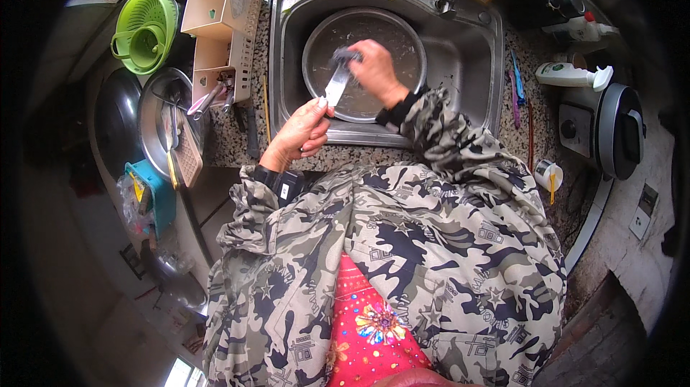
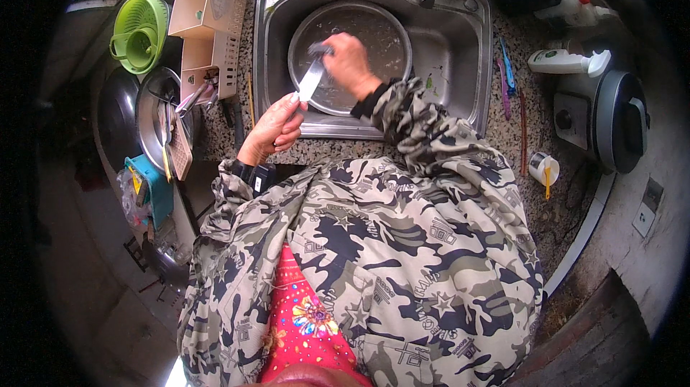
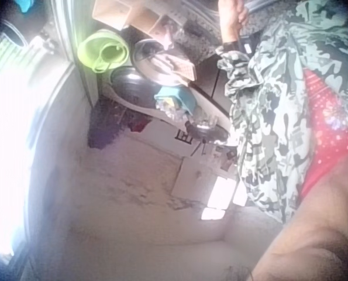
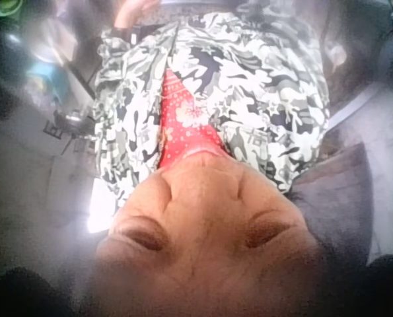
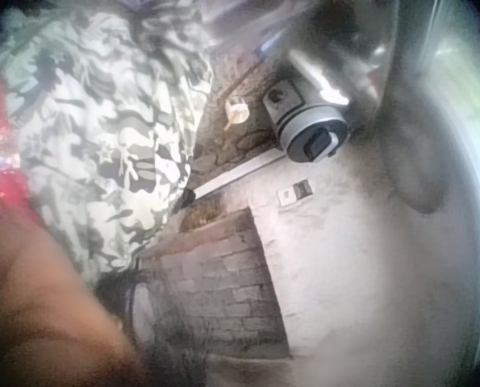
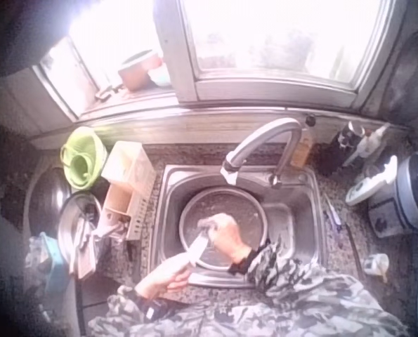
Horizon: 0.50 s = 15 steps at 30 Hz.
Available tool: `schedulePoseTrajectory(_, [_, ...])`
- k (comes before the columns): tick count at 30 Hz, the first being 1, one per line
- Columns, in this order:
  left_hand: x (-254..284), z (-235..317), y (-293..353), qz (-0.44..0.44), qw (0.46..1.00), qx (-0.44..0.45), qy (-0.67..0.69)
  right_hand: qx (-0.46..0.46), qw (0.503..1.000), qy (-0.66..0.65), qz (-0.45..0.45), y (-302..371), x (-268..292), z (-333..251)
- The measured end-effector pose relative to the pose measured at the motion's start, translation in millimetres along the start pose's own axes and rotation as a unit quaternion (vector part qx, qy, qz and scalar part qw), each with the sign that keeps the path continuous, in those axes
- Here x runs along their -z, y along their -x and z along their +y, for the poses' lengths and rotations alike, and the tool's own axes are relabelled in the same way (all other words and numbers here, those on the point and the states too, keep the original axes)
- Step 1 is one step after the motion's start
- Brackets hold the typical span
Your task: The person scrubs a knife, spoon, fork, and another spoon with a steel wool pad in a kitchen sink, then rinses each item under running water and places them into a dish rack.
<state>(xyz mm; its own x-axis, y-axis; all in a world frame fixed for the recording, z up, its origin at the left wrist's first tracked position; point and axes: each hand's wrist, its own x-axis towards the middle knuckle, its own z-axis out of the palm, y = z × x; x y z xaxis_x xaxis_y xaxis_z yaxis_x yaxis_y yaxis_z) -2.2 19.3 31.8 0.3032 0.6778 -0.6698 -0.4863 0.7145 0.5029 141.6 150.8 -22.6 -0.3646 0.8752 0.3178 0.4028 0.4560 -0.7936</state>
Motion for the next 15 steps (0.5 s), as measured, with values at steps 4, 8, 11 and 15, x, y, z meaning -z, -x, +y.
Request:
schedulePoseTrajectory(4, [2.6,-2.2,-1.4,0.021,0.999,-0.016,0.021,0.077,0.991,-0.034,-0.101,6.7,-3.7,-3.1])
schedulePoseTrajectory(8, [4.2,-4.1,-4.6,0.032,0.999,-0.012,0.024,0.076,0.99,-0.071,-0.093,19.9,-7.1,-11.9])
schedulePoseTrajectory(11, [4.7,-4.1,-7.2,0.008,0.999,-0.008,0.034,0.013,1.0,-0.012,-0.017,14.0,-5.5,-14.4])
schedulePoseTrajectory(15, [6.6,-4.7,-9.5,0.044,0.998,-0.026,0.032,0.094,0.99,-0.068,-0.084,15.8,-5.8,-21.5])
